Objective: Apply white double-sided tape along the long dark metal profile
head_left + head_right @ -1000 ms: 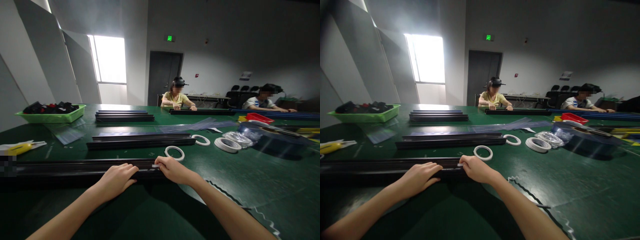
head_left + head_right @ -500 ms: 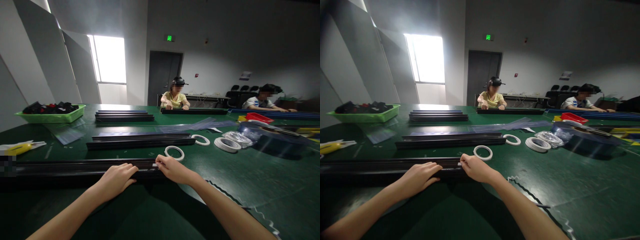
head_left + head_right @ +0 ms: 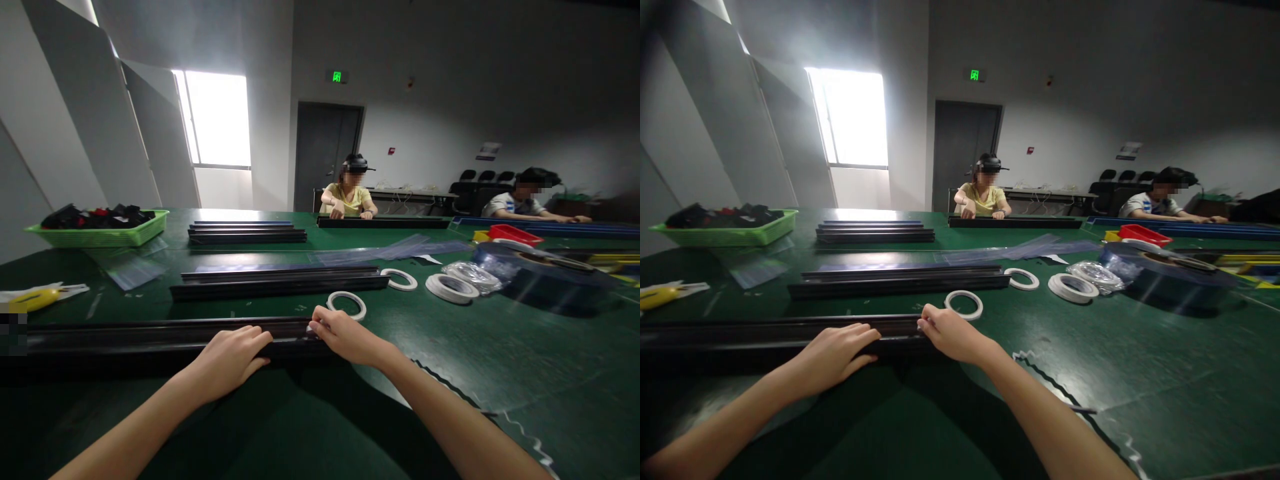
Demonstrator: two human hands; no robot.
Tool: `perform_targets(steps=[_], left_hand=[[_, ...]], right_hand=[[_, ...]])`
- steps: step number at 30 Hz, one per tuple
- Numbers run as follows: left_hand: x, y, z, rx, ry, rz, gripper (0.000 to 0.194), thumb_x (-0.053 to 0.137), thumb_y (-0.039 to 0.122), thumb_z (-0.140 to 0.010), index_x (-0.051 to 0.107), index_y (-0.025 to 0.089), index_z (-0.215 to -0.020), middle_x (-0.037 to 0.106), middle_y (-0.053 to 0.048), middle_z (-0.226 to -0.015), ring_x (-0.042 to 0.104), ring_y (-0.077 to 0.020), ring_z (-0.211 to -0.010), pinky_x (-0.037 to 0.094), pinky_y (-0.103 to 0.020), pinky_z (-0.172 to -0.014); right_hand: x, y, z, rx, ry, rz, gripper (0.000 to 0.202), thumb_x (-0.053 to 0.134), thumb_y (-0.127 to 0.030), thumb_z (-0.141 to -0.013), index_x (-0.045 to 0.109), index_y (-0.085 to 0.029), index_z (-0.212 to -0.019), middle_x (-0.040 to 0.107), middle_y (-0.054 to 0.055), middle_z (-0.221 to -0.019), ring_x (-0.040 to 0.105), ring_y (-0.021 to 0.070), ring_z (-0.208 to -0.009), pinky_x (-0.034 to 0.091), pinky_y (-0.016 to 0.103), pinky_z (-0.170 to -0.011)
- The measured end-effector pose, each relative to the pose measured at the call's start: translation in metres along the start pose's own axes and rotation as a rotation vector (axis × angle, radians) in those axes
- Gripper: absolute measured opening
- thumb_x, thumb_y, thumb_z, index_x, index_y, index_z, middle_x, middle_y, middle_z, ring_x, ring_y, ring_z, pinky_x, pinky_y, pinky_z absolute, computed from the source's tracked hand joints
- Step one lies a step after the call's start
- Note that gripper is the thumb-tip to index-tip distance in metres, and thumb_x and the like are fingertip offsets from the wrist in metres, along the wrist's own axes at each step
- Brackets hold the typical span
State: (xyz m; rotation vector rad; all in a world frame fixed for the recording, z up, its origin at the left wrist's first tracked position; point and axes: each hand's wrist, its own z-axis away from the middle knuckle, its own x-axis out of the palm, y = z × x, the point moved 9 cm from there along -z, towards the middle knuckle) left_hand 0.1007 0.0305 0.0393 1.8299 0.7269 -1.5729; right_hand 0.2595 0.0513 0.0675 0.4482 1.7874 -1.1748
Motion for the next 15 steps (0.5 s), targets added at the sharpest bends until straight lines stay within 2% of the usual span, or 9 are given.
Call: perform_targets(steps=[15], left_hand=[[-0.0036, -0.0009, 0.0018, -0.039, -0.017, 0.017, 0.018, 0.045, 0.036, -0.090, 0.053, 0.025, -0.102, 0.065, -0.004, -0.105, 0.062, -0.0218, -0.095, 0.045, -0.032, -0.079]], right_hand=[[-0.0040, 0.0023, 0.0012, 0.028, -0.006, 0.023, 0.022, 0.045, -0.039, -0.093, 0.053, -0.019, -0.086, 0.059, 0.001, -0.075, 0.050, 0.0122, -0.064, 0.031, 0.023, -0.056]])
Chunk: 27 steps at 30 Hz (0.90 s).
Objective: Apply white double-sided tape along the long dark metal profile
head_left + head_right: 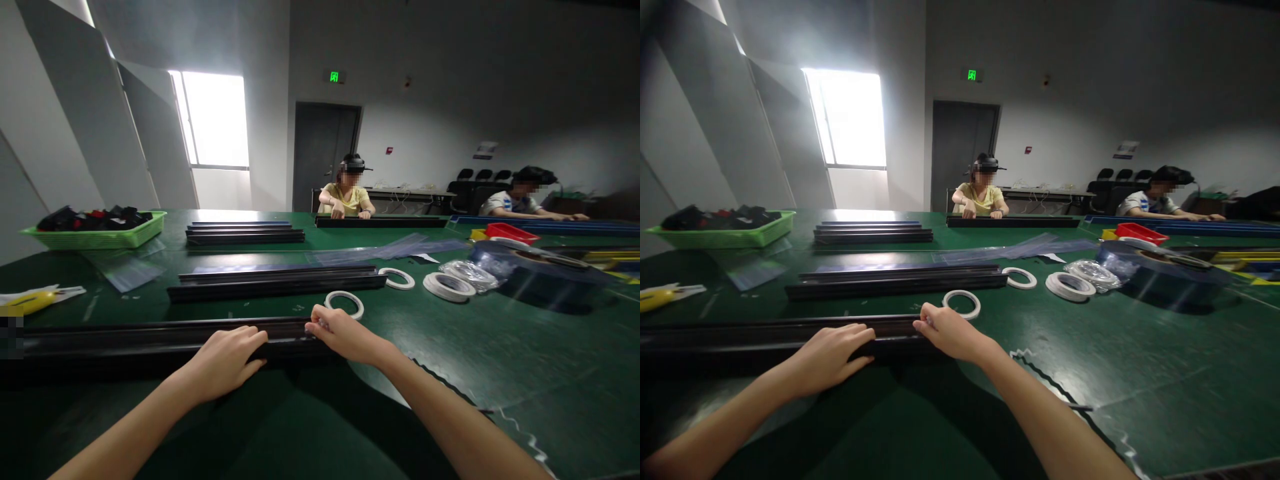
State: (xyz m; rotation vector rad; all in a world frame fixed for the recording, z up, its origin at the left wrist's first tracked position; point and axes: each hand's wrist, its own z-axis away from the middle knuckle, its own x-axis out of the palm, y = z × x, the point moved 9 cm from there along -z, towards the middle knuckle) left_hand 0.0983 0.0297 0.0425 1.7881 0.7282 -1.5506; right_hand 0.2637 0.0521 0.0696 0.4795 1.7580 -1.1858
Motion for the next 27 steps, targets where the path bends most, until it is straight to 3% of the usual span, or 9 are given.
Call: perform_targets(steps=[8, 27], left_hand=[[-0.005, -0.028, 0.005, -0.138, -0.028, -0.036, 0.014, 0.051, 0.034, -0.079, 0.058, 0.024, -0.086, 0.068, -0.002, -0.090, 0.063, -0.0208, -0.082, 0.043, -0.030, -0.069], [-0.003, -0.020, 0.004, -0.062, -0.005, -0.032, 0.023, 0.048, 0.038, -0.084, 0.059, 0.024, -0.098, 0.068, -0.004, -0.098, 0.063, -0.0231, -0.092, 0.045, -0.033, -0.076]], right_hand=[[0.002, 0.002, 0.001, 0.016, -0.017, -0.034, 0.025, 0.045, -0.041, -0.093, 0.053, -0.019, -0.087, 0.058, 0.000, -0.073, 0.050, 0.0118, -0.063, 0.031, 0.023, -0.056], [0.007, 0.004, -0.001, 0.005, -0.004, -0.015, 0.016, 0.040, -0.030, -0.095, 0.051, -0.018, -0.090, 0.058, 0.001, -0.073, 0.051, 0.0114, -0.060, 0.033, 0.022, -0.056]])
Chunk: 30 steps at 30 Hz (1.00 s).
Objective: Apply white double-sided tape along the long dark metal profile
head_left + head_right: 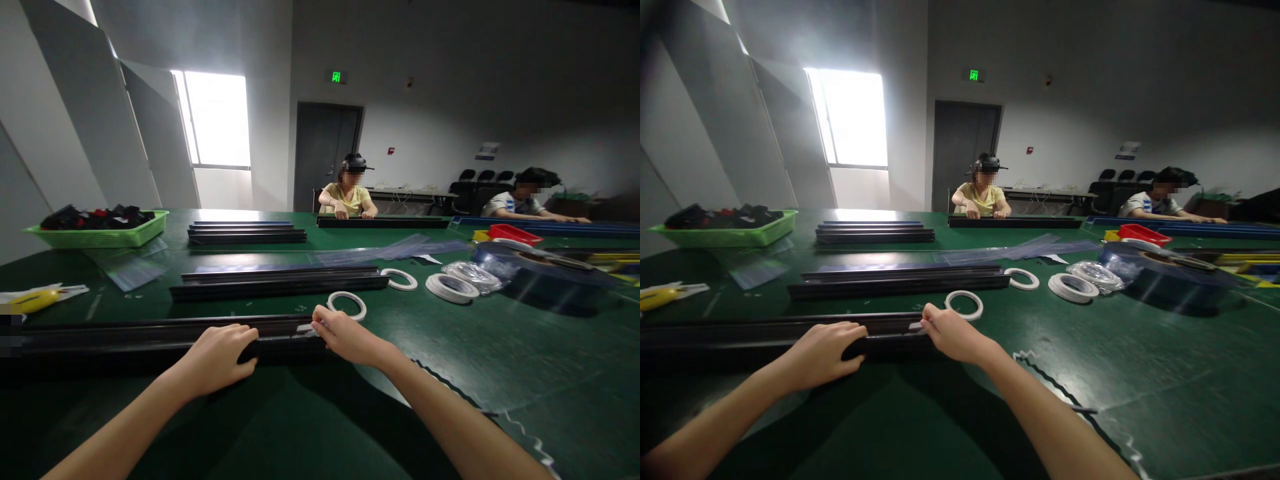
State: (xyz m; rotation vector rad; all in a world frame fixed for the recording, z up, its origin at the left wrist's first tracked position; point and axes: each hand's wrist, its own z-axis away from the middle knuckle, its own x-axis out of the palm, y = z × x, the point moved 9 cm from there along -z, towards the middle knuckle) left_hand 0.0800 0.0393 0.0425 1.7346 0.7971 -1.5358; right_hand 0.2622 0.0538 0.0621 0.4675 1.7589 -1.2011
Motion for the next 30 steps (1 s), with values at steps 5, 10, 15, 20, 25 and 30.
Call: perform_targets(steps=[5, 10, 15, 20, 25, 30], left_hand=[[0.0006, 0.0059, -0.0005, 0.037, 0.018, 0.029, 0.024, 0.048, 0.036, -0.086, 0.058, 0.024, -0.105, 0.067, -0.005, -0.104, 0.062, -0.0226, -0.095, 0.046, -0.033, -0.080], [0.0019, 0.0067, -0.0007, 0.048, 0.022, 0.051, 0.024, 0.047, 0.035, -0.087, 0.058, 0.025, -0.106, 0.067, -0.005, -0.104, 0.062, -0.0222, -0.095, 0.046, -0.033, -0.082], [0.0015, 0.0063, -0.0004, 0.045, 0.021, 0.057, 0.024, 0.048, 0.034, -0.087, 0.058, 0.025, -0.107, 0.067, -0.005, -0.103, 0.062, -0.0220, -0.095, 0.046, -0.033, -0.083], [0.0020, 0.0067, -0.0008, 0.050, 0.022, 0.060, 0.024, 0.048, 0.034, -0.087, 0.058, 0.024, -0.107, 0.067, -0.006, -0.104, 0.062, -0.0221, -0.095, 0.046, -0.034, -0.084], [0.0038, 0.0052, -0.0019, 0.049, 0.020, 0.059, 0.024, 0.049, 0.035, -0.086, 0.058, 0.024, -0.106, 0.067, -0.006, -0.104, 0.062, -0.0226, -0.097, 0.046, -0.033, -0.083], [0.0029, 0.0059, -0.0017, 0.053, 0.024, 0.057, 0.024, 0.048, 0.034, -0.087, 0.058, 0.025, -0.106, 0.067, -0.005, -0.104, 0.062, -0.0224, -0.096, 0.047, -0.033, -0.083]], right_hand=[[0.0007, 0.0011, -0.0009, -0.007, -0.007, 0.006, 0.020, 0.037, -0.025, -0.095, 0.056, -0.017, -0.095, 0.060, 0.004, -0.077, 0.051, 0.0115, -0.062, 0.034, 0.022, -0.057], [0.0026, 0.0016, -0.0012, -0.010, -0.026, 0.003, 0.026, 0.036, -0.021, -0.094, 0.060, -0.015, -0.100, 0.061, 0.005, -0.076, 0.051, 0.0108, -0.060, 0.035, 0.022, -0.058], [0.0017, 0.0013, -0.0012, -0.002, -0.025, 0.007, 0.024, 0.036, -0.020, -0.093, 0.060, -0.015, -0.098, 0.061, 0.005, -0.076, 0.051, 0.0107, -0.059, 0.034, 0.022, -0.056], [0.0014, 0.0012, -0.0017, 0.004, -0.022, -0.013, 0.021, 0.037, -0.022, -0.094, 0.058, -0.016, -0.095, 0.061, 0.004, -0.075, 0.051, 0.0111, -0.060, 0.034, 0.022, -0.056], [0.0012, 0.0045, -0.0024, 0.012, -0.005, -0.002, 0.020, 0.037, -0.025, -0.095, 0.056, -0.017, -0.094, 0.060, 0.003, -0.075, 0.052, 0.0116, -0.061, 0.035, 0.022, -0.057], [0.0018, 0.0074, -0.0022, 0.027, -0.015, -0.020, 0.018, 0.041, -0.030, -0.094, 0.055, -0.018, -0.095, 0.061, 0.002, -0.075, 0.053, 0.0118, -0.062, 0.034, 0.022, -0.056]])
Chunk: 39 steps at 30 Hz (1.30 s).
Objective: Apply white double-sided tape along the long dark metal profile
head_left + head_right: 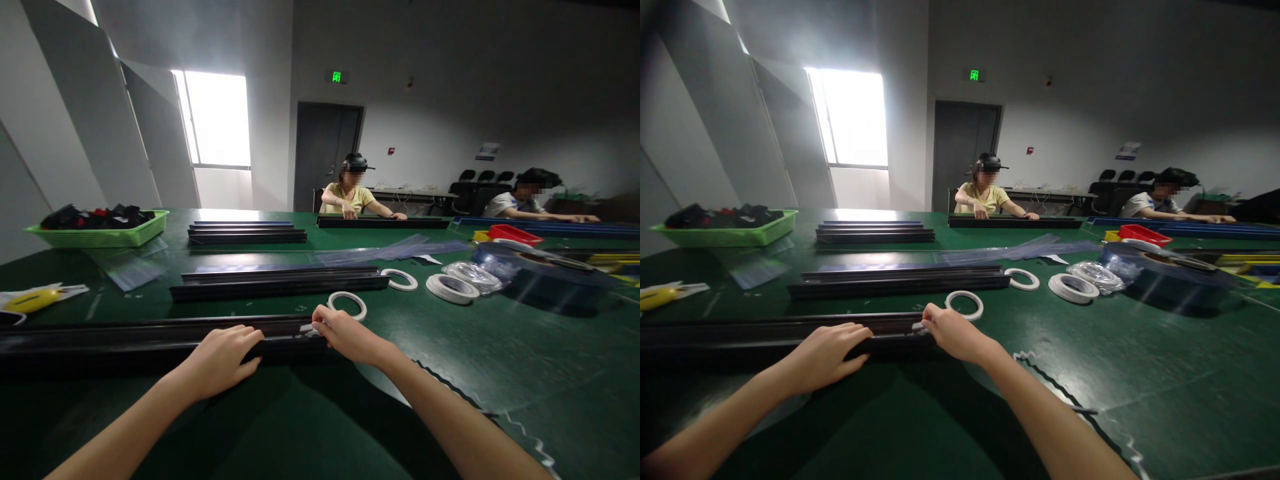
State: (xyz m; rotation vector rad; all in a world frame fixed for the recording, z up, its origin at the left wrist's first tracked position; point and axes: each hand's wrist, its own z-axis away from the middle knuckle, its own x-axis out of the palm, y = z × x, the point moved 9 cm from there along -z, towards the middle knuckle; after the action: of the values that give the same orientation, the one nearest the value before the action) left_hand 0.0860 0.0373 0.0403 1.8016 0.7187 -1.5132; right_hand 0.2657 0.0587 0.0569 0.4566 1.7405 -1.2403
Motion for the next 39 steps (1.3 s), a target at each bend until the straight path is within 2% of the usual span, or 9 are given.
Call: perform_targets(steps=[4, 14, 28, 39], left_hand=[[-0.001, 0.001, 0.001, 0.001, 0.003, -0.012, 0.022, 0.047, 0.034, -0.088, 0.058, 0.025, -0.106, 0.067, -0.005, -0.104, 0.062, -0.0221, -0.096, 0.046, -0.033, -0.082], [-0.001, 0.001, 0.001, 0.006, 0.000, -0.022, 0.023, 0.045, 0.035, -0.089, 0.057, 0.024, -0.106, 0.067, -0.005, -0.105, 0.062, -0.0221, -0.096, 0.047, -0.034, -0.083], [-0.001, 0.002, 0.001, 0.003, -0.002, -0.026, 0.024, 0.045, 0.036, -0.089, 0.057, 0.024, -0.107, 0.067, -0.005, -0.106, 0.062, -0.0227, -0.097, 0.047, -0.035, -0.083], [0.001, -0.001, 0.000, -0.004, -0.007, -0.021, 0.025, 0.046, 0.036, -0.088, 0.058, 0.025, -0.107, 0.067, -0.005, -0.105, 0.062, -0.0219, -0.096, 0.047, -0.033, -0.083]], right_hand=[[0.000, 0.000, 0.000, -0.001, 0.006, 0.005, 0.017, 0.040, -0.032, -0.095, 0.052, -0.019, -0.095, 0.061, 0.002, -0.074, 0.053, 0.0120, -0.061, 0.034, 0.022, -0.056], [-0.005, 0.000, -0.001, -0.009, 0.063, 0.012, 0.011, 0.040, -0.025, -0.094, 0.050, -0.019, -0.092, 0.057, 0.000, -0.069, 0.050, 0.0120, -0.060, 0.033, 0.023, -0.056], [-0.010, 0.002, -0.004, -0.107, 0.161, 0.017, 0.021, 0.041, -0.020, -0.092, 0.061, -0.019, -0.092, 0.067, 0.006, -0.088, 0.059, 0.0163, -0.078, 0.041, 0.028, -0.069], [-0.016, 0.006, -0.005, -0.091, 0.235, 0.010, 0.016, 0.043, -0.029, -0.093, 0.054, -0.020, -0.086, 0.059, 0.001, -0.077, 0.051, 0.0136, -0.068, 0.036, 0.027, -0.064]])
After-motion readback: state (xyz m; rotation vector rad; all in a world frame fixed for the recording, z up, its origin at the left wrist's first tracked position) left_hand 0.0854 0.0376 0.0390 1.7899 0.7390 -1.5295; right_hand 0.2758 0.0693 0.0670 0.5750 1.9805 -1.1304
